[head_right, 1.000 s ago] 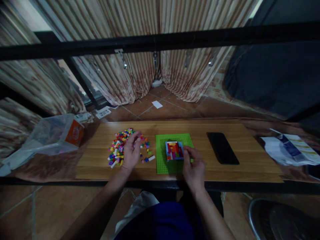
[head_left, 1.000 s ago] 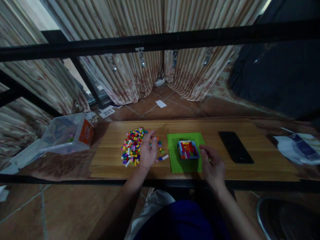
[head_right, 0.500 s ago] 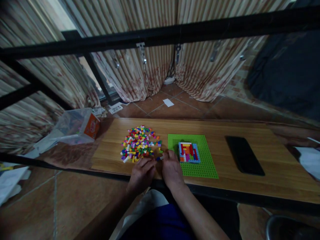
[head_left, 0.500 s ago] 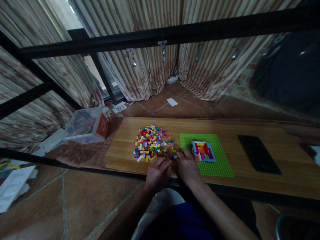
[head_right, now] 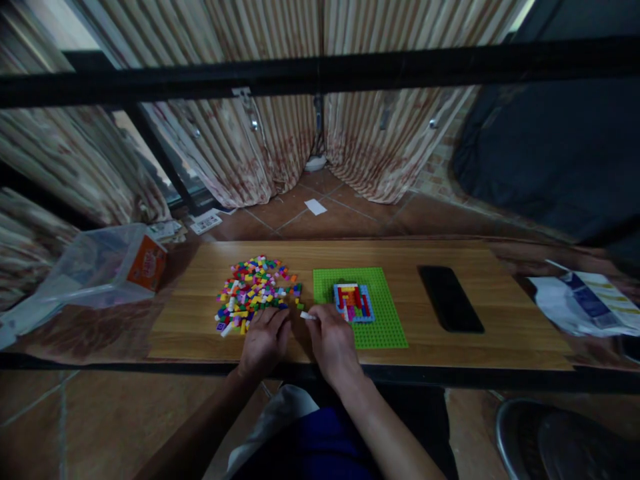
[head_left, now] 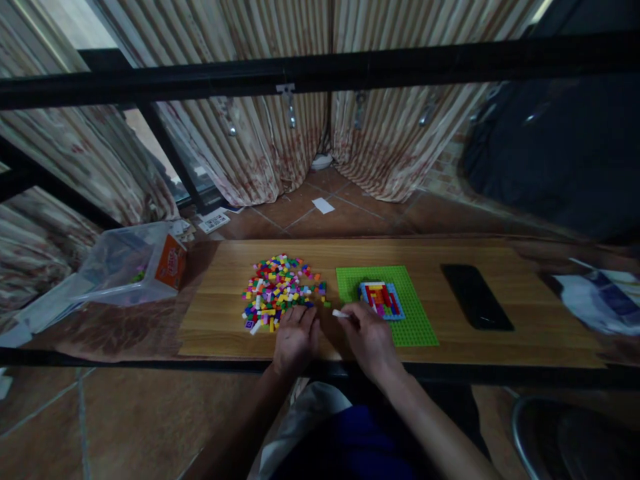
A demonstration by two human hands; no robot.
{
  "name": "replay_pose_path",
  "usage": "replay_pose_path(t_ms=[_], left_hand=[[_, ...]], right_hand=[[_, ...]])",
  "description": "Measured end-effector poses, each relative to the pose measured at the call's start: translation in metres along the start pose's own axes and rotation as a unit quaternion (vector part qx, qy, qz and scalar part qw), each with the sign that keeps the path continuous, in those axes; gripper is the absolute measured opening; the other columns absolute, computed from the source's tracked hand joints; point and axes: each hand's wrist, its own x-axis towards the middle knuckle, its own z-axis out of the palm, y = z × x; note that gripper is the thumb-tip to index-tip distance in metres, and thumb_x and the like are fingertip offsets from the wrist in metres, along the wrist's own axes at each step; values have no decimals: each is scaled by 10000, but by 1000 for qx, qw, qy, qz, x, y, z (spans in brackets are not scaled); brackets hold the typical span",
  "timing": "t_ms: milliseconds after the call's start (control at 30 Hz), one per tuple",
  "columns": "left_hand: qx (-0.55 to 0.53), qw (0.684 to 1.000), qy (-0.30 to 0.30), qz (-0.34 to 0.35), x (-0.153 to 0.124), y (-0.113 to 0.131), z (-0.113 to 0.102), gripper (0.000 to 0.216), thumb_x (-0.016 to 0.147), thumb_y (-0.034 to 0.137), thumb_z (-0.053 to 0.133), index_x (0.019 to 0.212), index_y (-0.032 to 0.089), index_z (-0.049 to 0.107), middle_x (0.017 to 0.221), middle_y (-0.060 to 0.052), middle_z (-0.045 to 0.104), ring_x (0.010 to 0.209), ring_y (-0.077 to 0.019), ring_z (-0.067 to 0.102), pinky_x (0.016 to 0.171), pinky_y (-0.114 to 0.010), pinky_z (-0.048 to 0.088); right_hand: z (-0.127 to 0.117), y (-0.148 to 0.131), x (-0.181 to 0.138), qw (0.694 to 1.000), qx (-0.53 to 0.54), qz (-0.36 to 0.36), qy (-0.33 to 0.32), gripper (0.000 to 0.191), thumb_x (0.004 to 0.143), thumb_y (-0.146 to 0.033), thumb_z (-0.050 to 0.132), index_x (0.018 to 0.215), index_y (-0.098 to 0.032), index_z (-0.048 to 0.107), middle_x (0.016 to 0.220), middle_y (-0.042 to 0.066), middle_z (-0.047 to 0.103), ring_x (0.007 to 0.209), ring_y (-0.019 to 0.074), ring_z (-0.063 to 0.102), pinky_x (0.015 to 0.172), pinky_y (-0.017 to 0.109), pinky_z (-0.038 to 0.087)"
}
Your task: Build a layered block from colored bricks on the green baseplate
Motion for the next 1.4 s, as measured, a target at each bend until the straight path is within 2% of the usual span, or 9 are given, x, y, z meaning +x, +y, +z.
replay_pose_path(t_ms=[100, 200, 367, 533, 733, 1067, 1400], left_hand=[[5, 1000, 25, 7, -1, -1, 1, 204, 885, 202, 507, 1035, 161, 639, 938, -86, 645, 885, -223, 573, 823, -382, 494], [0, 999, 41, 10, -2, -1, 3, 200, 886, 206, 512, 1035, 174, 642, 939, -80, 647, 875, -216, 576, 820, -376, 501], [-2, 998, 56, 21, -4, -6, 7, 189, 884, 203, 526, 1032, 187, 643, 950, -76, 657, 895, -210, 597, 832, -367, 511], [6, 996, 75, 49, -6, -10, 9, 176, 875, 168, 537, 1018, 191, 638, 968, -75, 669, 908, -211, 616, 838, -370, 516], [8, 994, 82, 66, -6, -11, 8, 169, 867, 157, 553, 1018, 175, 626, 963, -86, 667, 916, -210, 624, 828, -362, 524], [6, 994, 88, 61, -5, -8, 5, 180, 876, 167, 531, 1022, 194, 633, 946, -77, 674, 887, -199, 640, 802, -349, 533], [-5, 996, 79, 49, -7, -10, 8, 189, 861, 160, 555, 1029, 189, 637, 965, -78, 676, 914, -208, 629, 839, -353, 515]], right_hand=[[-29, 11, -3, 997, 28, 40, 53, 178, 889, -345, 521, 894, -223, 651, 881, 44, 679, 771, 180, 633, 716, 308, 493], [-54, 37, 0, 992, 23, 67, 104, 258, 880, -386, 520, 974, -205, 678, 949, 75, 689, 826, 200, 647, 757, 338, 505], [-75, 74, 15, 985, -36, 100, 134, 323, 867, -412, 492, 931, -176, 704, 909, 95, 696, 799, 216, 645, 734, 354, 500], [-68, 81, 28, 983, -54, 116, 130, 300, 856, -393, 507, 930, -188, 713, 883, 83, 716, 763, 206, 655, 721, 341, 499], [-55, 80, 31, 986, -52, 108, 120, 284, 867, -351, 502, 969, -200, 721, 932, 85, 720, 827, 218, 659, 747, 354, 501], [-54, 79, 31, 991, -47, 78, 95, 296, 892, -349, 471, 968, -217, 725, 955, 86, 715, 864, 214, 650, 799, 363, 493], [-59, 87, 38, 984, 28, 137, 111, 301, 834, -405, 536, 892, -191, 739, 920, 83, 727, 798, 205, 653, 723, 336, 491]])
